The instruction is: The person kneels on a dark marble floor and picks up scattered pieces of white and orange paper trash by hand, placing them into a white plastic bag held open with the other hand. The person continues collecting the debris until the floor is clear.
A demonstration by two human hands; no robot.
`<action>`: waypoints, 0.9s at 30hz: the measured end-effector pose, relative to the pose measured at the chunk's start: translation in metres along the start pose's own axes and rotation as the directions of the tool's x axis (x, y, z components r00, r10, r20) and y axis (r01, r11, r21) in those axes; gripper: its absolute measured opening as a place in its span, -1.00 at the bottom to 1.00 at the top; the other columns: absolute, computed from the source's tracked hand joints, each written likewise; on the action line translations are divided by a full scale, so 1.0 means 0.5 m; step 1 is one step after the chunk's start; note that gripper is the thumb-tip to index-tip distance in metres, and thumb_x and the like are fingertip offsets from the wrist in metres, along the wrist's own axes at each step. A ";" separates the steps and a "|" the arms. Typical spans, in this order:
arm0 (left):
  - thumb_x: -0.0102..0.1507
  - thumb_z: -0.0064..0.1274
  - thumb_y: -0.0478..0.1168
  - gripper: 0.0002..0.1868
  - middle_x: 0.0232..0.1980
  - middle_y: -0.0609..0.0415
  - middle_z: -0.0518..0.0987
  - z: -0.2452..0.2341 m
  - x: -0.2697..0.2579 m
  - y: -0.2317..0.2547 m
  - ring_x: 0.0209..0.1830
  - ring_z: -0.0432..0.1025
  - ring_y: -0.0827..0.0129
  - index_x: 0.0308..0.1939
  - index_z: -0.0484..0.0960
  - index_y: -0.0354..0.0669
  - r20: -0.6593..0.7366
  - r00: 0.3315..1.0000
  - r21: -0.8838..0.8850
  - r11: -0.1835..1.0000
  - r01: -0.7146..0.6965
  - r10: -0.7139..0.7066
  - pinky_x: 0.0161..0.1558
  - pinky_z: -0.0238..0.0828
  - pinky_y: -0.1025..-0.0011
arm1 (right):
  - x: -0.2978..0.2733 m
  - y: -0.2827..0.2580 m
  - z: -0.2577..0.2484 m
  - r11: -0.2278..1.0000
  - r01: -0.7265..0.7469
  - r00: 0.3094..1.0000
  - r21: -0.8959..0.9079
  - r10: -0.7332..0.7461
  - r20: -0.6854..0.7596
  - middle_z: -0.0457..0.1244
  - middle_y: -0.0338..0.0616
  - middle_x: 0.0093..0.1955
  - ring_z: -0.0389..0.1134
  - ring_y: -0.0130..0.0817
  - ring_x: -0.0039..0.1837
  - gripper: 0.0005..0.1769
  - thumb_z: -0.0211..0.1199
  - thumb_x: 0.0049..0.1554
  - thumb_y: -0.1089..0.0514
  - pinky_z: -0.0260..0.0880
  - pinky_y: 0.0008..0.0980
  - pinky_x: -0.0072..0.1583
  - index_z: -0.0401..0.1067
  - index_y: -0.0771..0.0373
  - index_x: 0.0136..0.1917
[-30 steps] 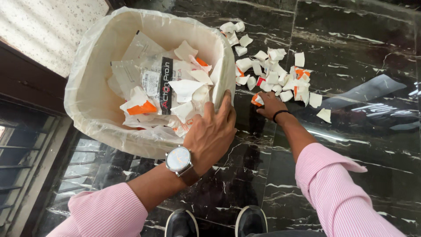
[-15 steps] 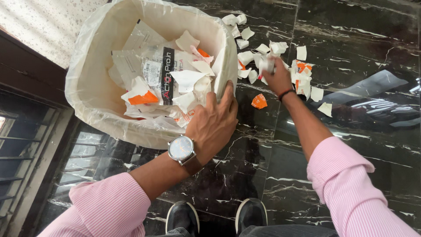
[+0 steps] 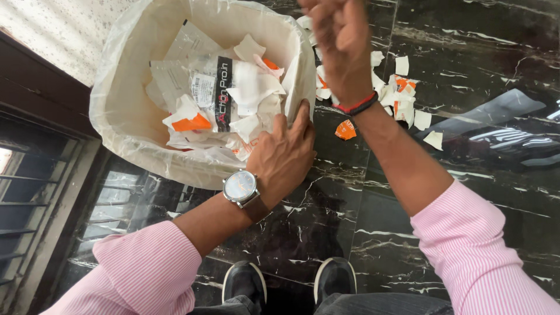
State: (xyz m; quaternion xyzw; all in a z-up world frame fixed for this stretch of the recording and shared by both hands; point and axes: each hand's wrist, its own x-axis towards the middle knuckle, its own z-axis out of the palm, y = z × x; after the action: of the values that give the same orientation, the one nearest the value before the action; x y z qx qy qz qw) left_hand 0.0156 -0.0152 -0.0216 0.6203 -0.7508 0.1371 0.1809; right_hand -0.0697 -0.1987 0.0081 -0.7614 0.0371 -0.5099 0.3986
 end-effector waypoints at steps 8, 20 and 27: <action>0.13 0.10 -0.17 -0.55 0.38 -0.20 0.37 -0.001 0.003 0.001 -0.05 0.43 0.06 0.05 0.63 -0.36 0.039 0.999 0.011 1.000 0.000 0.000 -0.44 0.54 0.26 | -0.223 0.341 -0.213 0.651 -0.541 0.834 -0.533 0.495 -0.242 0.39 -0.16 0.01 0.43 -0.34 0.08 -0.60 0.29 0.26 -0.10 0.42 -0.36 0.15 0.42 0.25 0.15; 0.14 0.07 -0.20 -0.56 0.38 -0.16 0.37 -0.006 0.005 0.003 -0.01 0.42 0.07 0.07 0.63 -0.34 0.028 1.000 0.104 0.995 -0.012 0.009 -0.49 0.52 0.34 | -0.485 0.355 -0.244 0.168 -0.150 0.363 -0.974 0.926 0.104 -0.01 0.03 0.57 0.29 0.13 0.34 -0.16 0.37 0.06 -0.11 0.37 -0.03 0.28 0.11 -0.14 0.54; 0.12 0.08 -0.19 -0.53 0.37 -0.22 0.37 -0.012 0.009 0.000 -0.03 0.42 0.07 0.06 0.63 -0.36 0.038 0.999 0.084 0.996 -0.021 0.018 -0.51 0.52 0.35 | -0.501 0.345 -0.204 0.218 -0.018 0.443 -0.976 0.877 0.188 0.18 0.04 0.35 0.41 0.09 0.15 -0.55 0.25 0.14 0.14 0.45 -0.01 0.12 0.26 0.06 0.29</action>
State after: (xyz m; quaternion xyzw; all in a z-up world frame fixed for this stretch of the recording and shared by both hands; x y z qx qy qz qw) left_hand 0.0155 -0.0163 -0.0141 0.6224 -0.7536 0.1587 0.1393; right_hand -0.2109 -0.2579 -0.2736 -0.9122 0.3873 0.1240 0.0502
